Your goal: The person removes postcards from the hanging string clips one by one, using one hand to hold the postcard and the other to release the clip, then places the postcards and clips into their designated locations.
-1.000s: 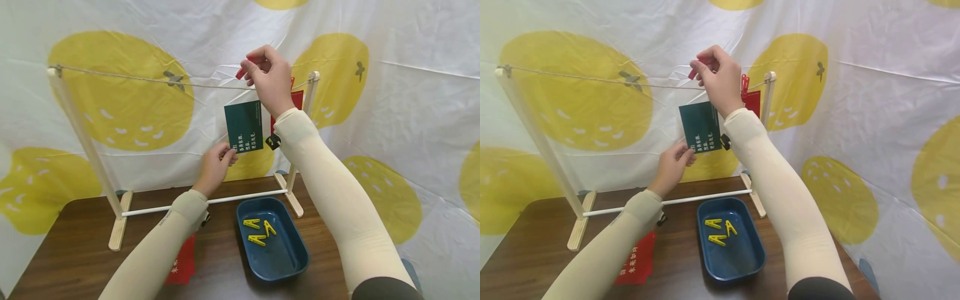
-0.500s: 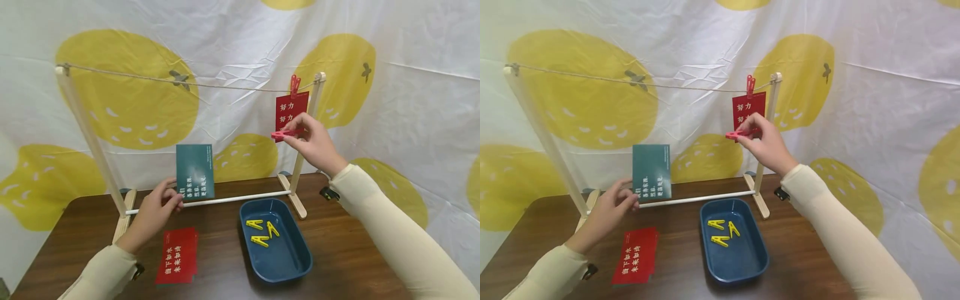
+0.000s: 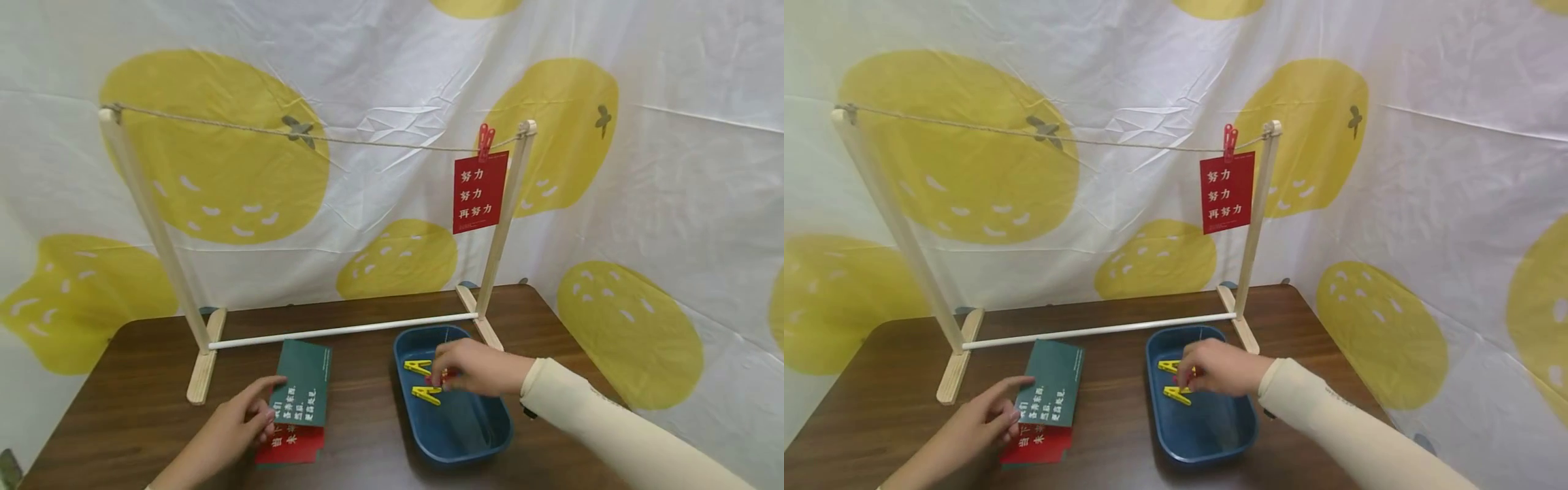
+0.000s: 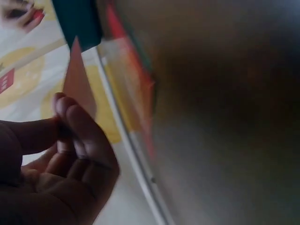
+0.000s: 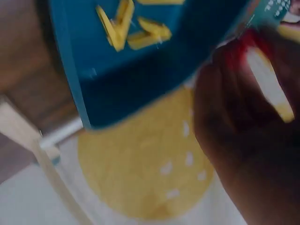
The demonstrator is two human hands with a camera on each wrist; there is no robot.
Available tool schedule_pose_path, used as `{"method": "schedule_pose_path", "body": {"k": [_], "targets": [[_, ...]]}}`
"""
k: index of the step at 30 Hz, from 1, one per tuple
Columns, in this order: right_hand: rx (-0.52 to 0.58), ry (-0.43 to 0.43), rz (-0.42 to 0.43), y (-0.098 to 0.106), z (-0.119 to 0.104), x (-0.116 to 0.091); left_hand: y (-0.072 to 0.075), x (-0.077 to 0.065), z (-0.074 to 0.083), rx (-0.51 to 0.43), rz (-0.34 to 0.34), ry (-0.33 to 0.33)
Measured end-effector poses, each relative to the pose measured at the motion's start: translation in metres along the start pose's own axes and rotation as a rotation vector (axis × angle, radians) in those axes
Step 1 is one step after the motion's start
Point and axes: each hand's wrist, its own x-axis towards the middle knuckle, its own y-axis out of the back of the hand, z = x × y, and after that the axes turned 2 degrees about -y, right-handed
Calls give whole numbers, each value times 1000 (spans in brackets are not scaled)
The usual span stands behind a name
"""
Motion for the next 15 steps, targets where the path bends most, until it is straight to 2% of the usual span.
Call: {"method": "schedule_pose_path", "body": {"k": [3, 6, 10, 15], "targets": [[13, -26, -176, -20, 2, -3, -7, -5, -8, 55, -49, 63], [-16, -40, -274, -32, 4, -6, -10, -8, -12, 140, -72, 112], [-46, -33, -333, -39, 6, -9, -11, -9, -11, 238, -106, 163], [-66, -17, -369, -40, 1, -8, -10, -9, -12, 336, -138, 154]]}}
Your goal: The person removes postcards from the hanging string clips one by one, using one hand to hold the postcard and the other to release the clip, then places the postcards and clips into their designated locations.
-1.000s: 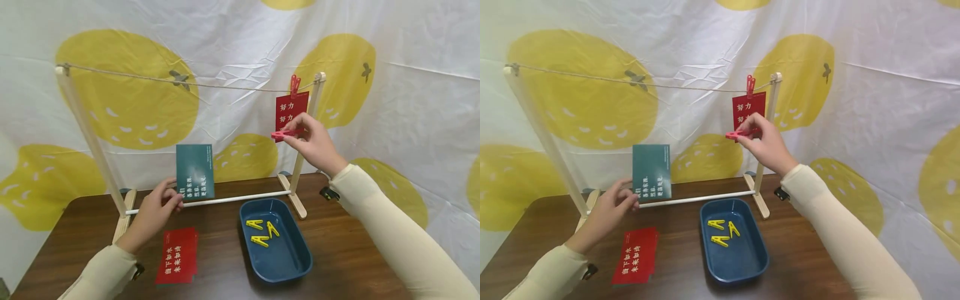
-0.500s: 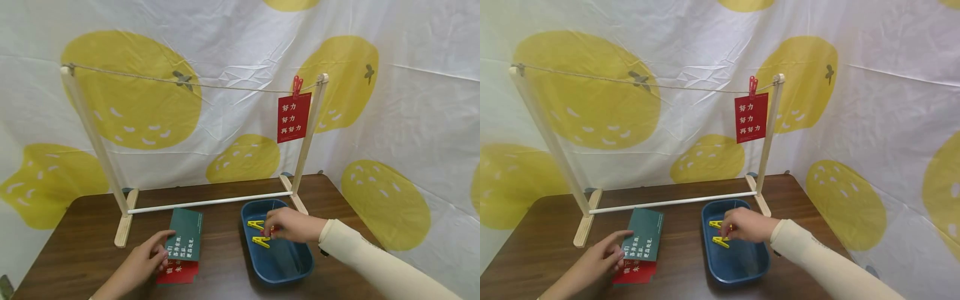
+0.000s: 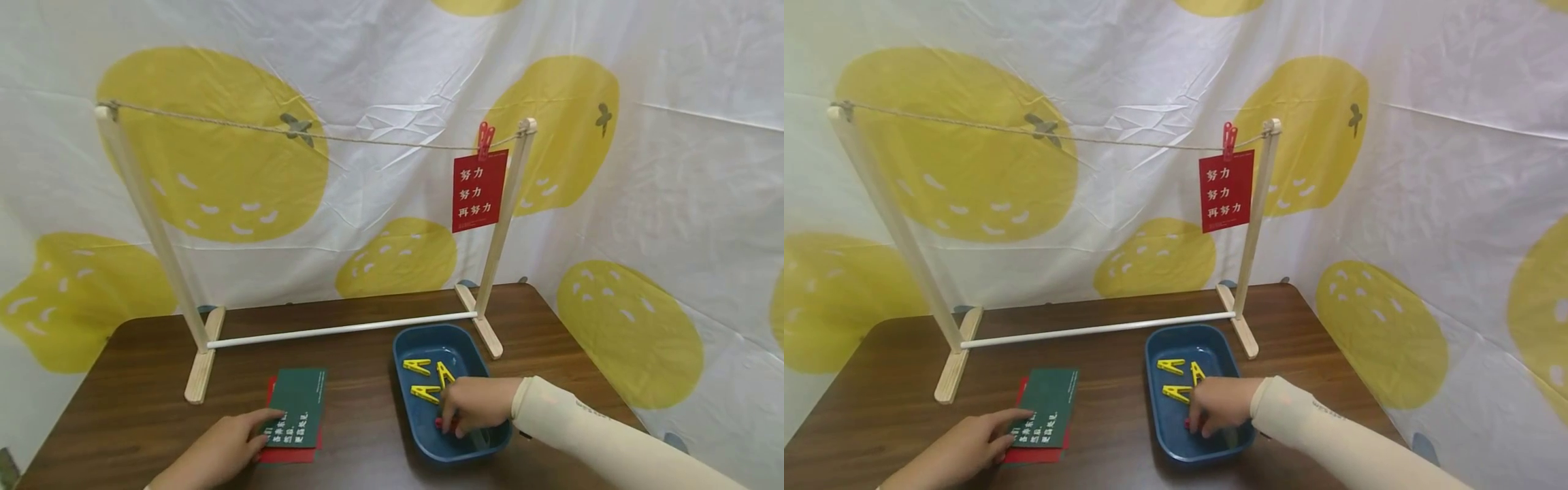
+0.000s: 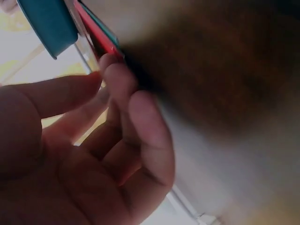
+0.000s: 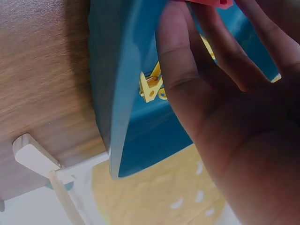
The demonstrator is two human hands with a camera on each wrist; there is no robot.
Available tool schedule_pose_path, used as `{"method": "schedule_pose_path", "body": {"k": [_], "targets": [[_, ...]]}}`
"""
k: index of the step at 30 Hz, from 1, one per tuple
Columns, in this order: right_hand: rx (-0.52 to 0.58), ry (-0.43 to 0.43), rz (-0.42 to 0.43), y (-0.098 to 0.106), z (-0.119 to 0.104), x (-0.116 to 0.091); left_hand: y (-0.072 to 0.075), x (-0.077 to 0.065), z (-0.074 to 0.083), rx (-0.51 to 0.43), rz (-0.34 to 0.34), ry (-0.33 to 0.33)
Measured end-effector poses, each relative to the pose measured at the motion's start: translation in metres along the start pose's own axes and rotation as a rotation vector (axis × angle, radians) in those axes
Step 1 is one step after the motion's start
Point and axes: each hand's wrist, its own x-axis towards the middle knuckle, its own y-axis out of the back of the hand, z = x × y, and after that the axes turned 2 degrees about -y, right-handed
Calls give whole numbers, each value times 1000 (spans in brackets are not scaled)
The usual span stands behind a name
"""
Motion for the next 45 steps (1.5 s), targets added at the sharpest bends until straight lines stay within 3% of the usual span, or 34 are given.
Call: {"method": "schedule_pose_path", "body": {"k": [6, 11, 17, 20, 23, 29, 31, 37, 40, 45], "targets": [[-40, -34, -3, -2, -4, -1, 7, 2, 0, 116, -25, -82], [-66, -48, 16, -7, -5, -1, 12, 3, 2, 128, -54, -115], [-70, -23, 24, -5, -5, -5, 15, 5, 8, 115, -43, -130], [-43, -3, 47, 1, -3, -10, 21, 8, 14, 110, -5, -178], [-15, -5, 92, 14, -4, -17, 33, 15, 29, 137, 83, -234], [-55, -115, 237, 70, -22, -31, 61, 38, 73, 188, 246, -280], [-95, -141, 320, 95, -31, -36, 66, 47, 86, 187, 295, -302], [-183, -111, 610, 171, -44, -50, 75, 85, 123, 142, 468, -426], [-198, -111, 773, 202, -46, -57, 77, 107, 142, 84, 504, -473], [-221, -156, 1029, 239, -41, -65, 76, 147, 172, -24, 494, -473]]}}
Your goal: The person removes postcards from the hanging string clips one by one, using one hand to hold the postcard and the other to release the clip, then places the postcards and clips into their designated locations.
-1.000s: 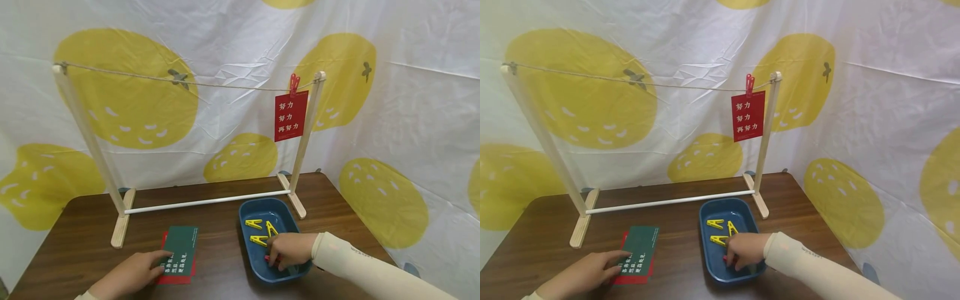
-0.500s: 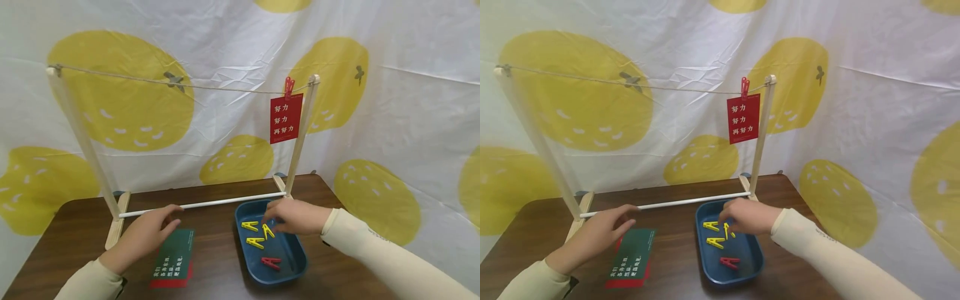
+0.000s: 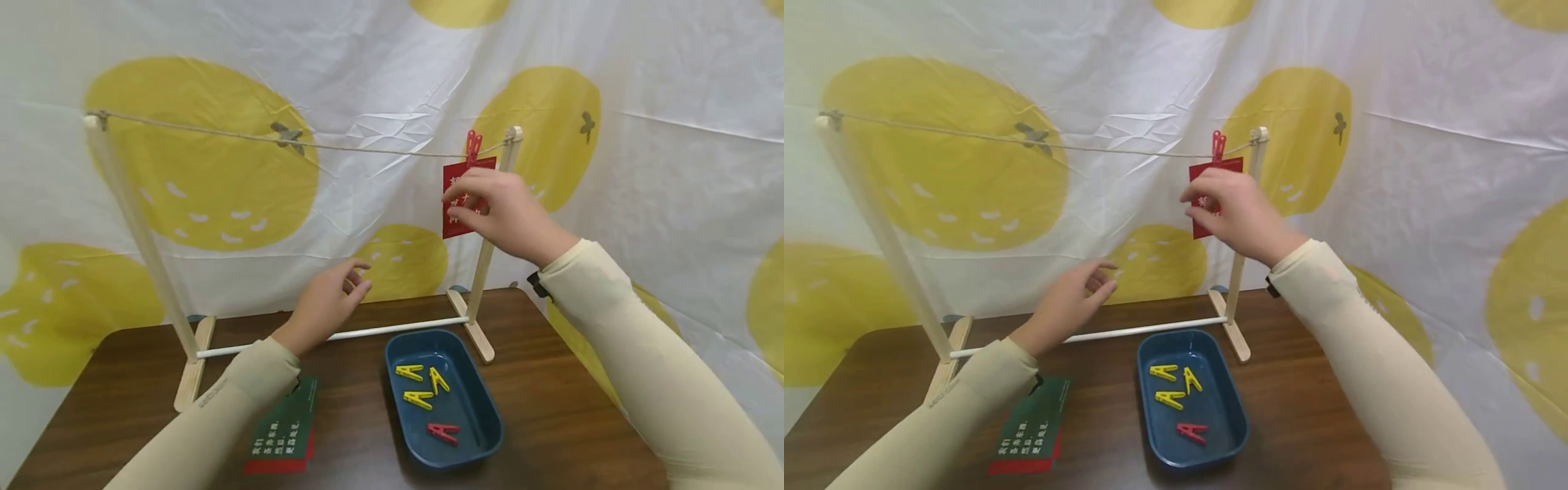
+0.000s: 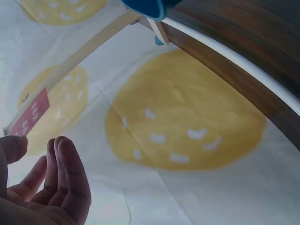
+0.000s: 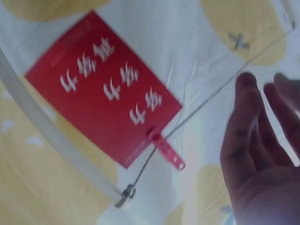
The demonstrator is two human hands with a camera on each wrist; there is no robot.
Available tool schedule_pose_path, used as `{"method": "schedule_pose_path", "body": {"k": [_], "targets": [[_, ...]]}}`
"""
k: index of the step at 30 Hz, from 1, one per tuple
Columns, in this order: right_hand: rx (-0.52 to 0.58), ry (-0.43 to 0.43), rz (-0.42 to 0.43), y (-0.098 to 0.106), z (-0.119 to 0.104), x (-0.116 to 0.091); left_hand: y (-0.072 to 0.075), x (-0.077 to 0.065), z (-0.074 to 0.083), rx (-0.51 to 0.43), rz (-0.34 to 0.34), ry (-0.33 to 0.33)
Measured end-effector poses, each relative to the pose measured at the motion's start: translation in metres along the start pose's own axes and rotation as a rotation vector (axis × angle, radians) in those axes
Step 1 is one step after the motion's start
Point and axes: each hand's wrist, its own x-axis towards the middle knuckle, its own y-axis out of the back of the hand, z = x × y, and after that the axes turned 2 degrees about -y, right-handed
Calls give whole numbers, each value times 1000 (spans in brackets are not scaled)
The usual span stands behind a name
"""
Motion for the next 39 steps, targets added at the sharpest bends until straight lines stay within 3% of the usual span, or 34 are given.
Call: {"method": "schedule_pose_path", "body": {"k": [5, 9, 12, 15, 18, 21, 24, 31, 39], "targets": [[1, -86, 164, 9, 12, 21, -28, 33, 5, -128, 1, 64], [3, -173, 213, 15, 20, 36, -53, 52, 11, -224, 14, 107], [-24, -253, 170, 24, 27, 46, -73, 65, 18, -293, 12, 126], [-40, -328, 53, 32, 35, 52, -93, 73, 25, -362, -22, 129], [51, -401, -64, 36, 45, 52, -106, 77, 32, -406, -57, 108], [206, -461, -110, 37, 54, 50, -110, 81, 39, -453, -48, 77], [332, -499, -82, 36, 60, 49, -108, 85, 46, -497, -2, 61], [439, -550, 32, 35, 64, 51, -103, 91, 58, -549, 113, 30], [608, -518, 191, 36, 68, 51, -95, 88, 66, -662, 195, 44]]}}
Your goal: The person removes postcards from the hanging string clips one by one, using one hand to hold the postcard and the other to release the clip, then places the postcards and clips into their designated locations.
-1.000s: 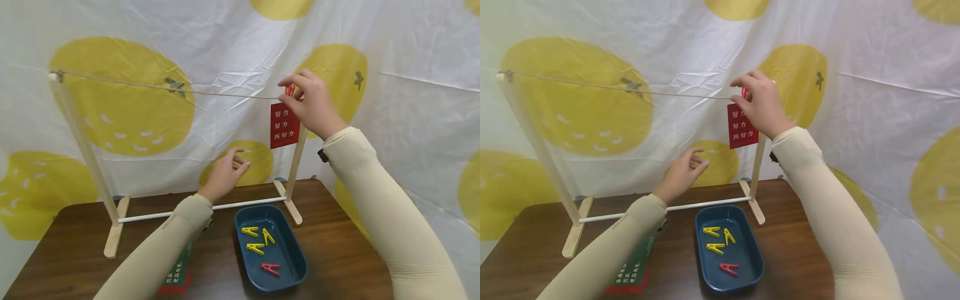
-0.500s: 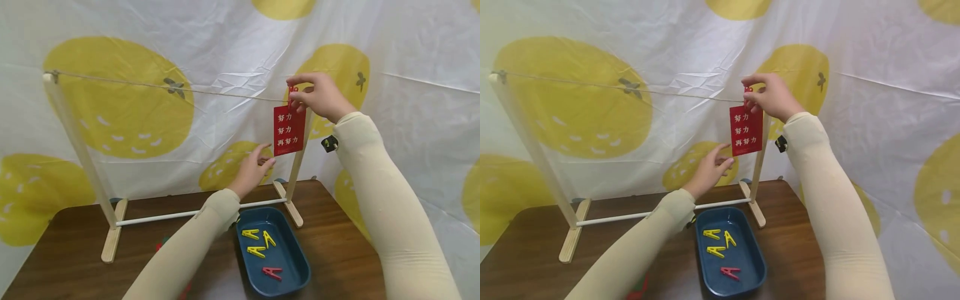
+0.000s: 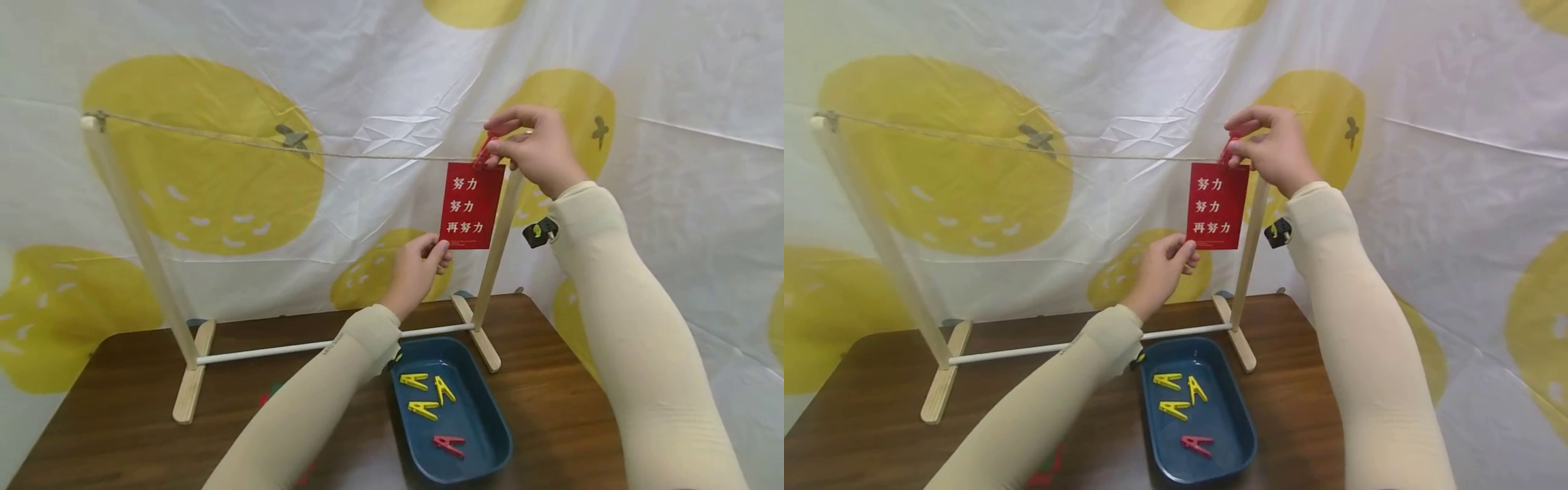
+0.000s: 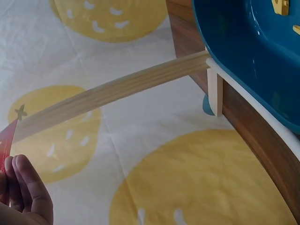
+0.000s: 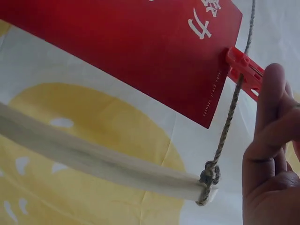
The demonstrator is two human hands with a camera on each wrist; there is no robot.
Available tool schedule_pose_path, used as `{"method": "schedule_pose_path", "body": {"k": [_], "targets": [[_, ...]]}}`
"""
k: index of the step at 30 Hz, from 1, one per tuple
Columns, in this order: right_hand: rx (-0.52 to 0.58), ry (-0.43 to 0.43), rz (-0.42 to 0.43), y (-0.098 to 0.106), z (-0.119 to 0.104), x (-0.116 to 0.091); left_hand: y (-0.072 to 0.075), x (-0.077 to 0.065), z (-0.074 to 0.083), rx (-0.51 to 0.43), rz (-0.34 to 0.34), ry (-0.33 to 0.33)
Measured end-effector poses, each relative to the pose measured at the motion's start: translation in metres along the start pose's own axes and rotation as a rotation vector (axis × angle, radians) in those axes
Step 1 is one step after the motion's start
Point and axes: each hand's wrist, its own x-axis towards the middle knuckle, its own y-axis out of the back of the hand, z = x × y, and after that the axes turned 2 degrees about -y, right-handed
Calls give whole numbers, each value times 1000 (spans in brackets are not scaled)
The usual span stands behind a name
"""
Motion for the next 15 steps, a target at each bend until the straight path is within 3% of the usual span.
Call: {"method": "schedule_pose_path", "body": {"k": [8, 11, 15], "targets": [[342, 148, 121, 6, -8, -1, 11, -4, -1, 10, 10, -28], [381, 172, 115, 8, -12, -8, 21, -12, -1, 67, 2, -39], [346, 192, 28, 2, -12, -25, 45, -31, 2, 136, -2, -53]]}}
